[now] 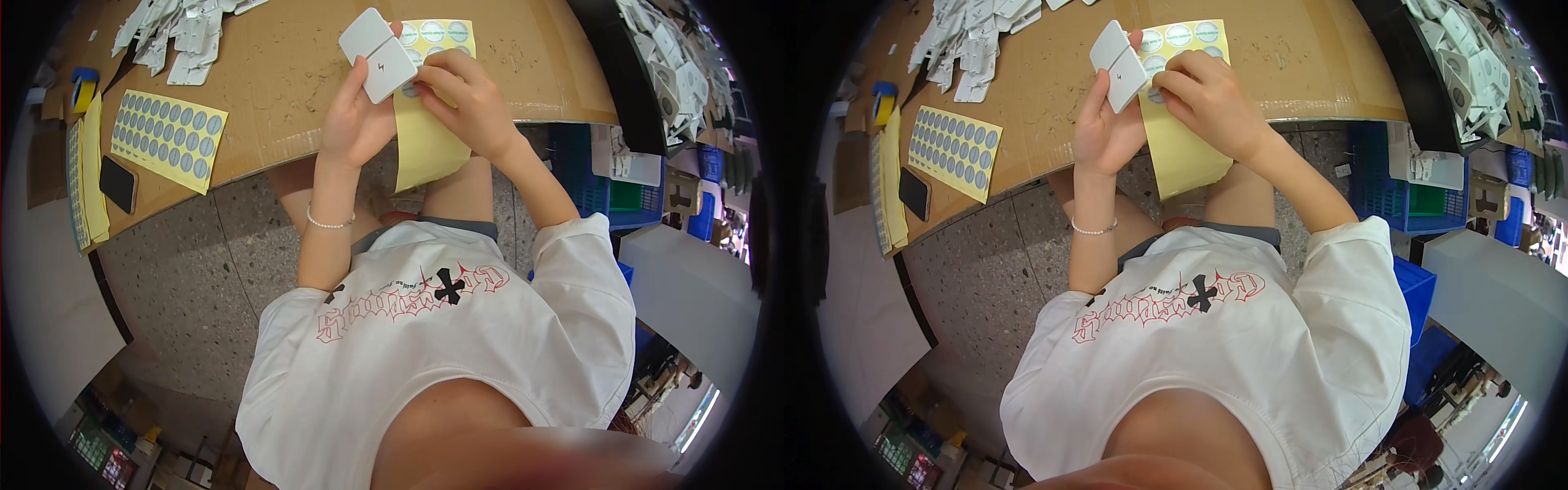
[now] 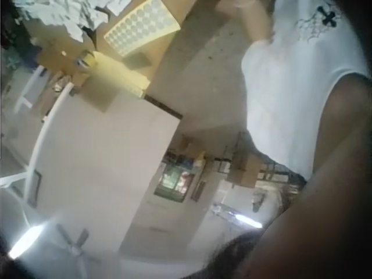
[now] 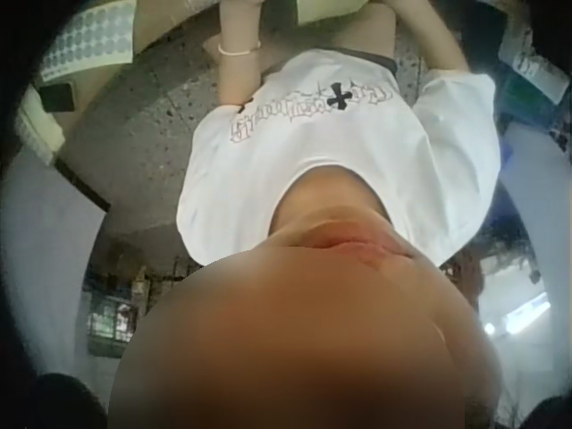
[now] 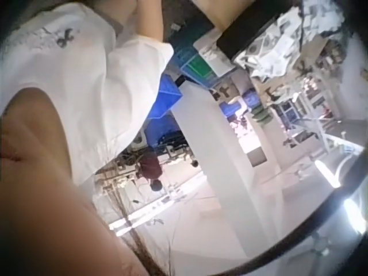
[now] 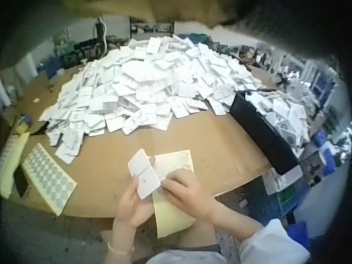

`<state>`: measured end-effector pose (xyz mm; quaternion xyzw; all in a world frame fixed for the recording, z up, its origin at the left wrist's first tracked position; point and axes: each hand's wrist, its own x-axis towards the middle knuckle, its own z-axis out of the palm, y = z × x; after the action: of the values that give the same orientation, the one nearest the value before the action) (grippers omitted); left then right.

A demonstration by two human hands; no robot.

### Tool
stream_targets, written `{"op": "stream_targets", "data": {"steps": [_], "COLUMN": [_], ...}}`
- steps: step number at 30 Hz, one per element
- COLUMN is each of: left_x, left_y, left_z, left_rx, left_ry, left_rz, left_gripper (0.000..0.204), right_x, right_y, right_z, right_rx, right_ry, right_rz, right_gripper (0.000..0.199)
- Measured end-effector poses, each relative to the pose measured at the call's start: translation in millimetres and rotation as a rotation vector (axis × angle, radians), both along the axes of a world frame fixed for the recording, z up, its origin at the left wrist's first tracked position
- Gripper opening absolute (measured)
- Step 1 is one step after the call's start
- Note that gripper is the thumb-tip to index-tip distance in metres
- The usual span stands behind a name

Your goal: Applying small circular stickers from a sheet onto white electronic devices.

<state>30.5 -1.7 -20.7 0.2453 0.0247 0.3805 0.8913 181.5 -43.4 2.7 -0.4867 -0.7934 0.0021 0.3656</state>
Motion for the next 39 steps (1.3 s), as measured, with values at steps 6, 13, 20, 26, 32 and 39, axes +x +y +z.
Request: {"op": "stream_targets", "data": {"steps": [6,13,20,26,32,39], "left_x": [4,4,9,7,9,9], "left_y": [-2,1,3,-2,-10,-9], "left_z": [-2,-7,-9,-11,-19,-37], "left_rx": [-0.049,-0.129,-0.206,0.037,0.211,0.367], "left_ry": [0.035,-0.005,0.066,0.359,0.547,0.597], "left_rz": [0.053,0.008,0.125,0.209,0.187,0.194], "left_gripper": [0.049,0.046,0.044,0.039,0.037,0.036], "right_x": [1,-1,7,28,23,20], "right_y": [4,6,-1,-12,31,57], "right_z": [-3,-5,-12,52,99,83], "right_rx": [-0.217,-0.24,-0.06,-0.42,-0.664,-0.651], "right_ry": [0.106,0.103,0.048,0.134,0.08,-0.088], "right_rz": [0.002,0.0,0.061,0.312,0.135,0.213], "right_gripper": [0.023,0.021,0.014,0.01,0.014,0.017]}}
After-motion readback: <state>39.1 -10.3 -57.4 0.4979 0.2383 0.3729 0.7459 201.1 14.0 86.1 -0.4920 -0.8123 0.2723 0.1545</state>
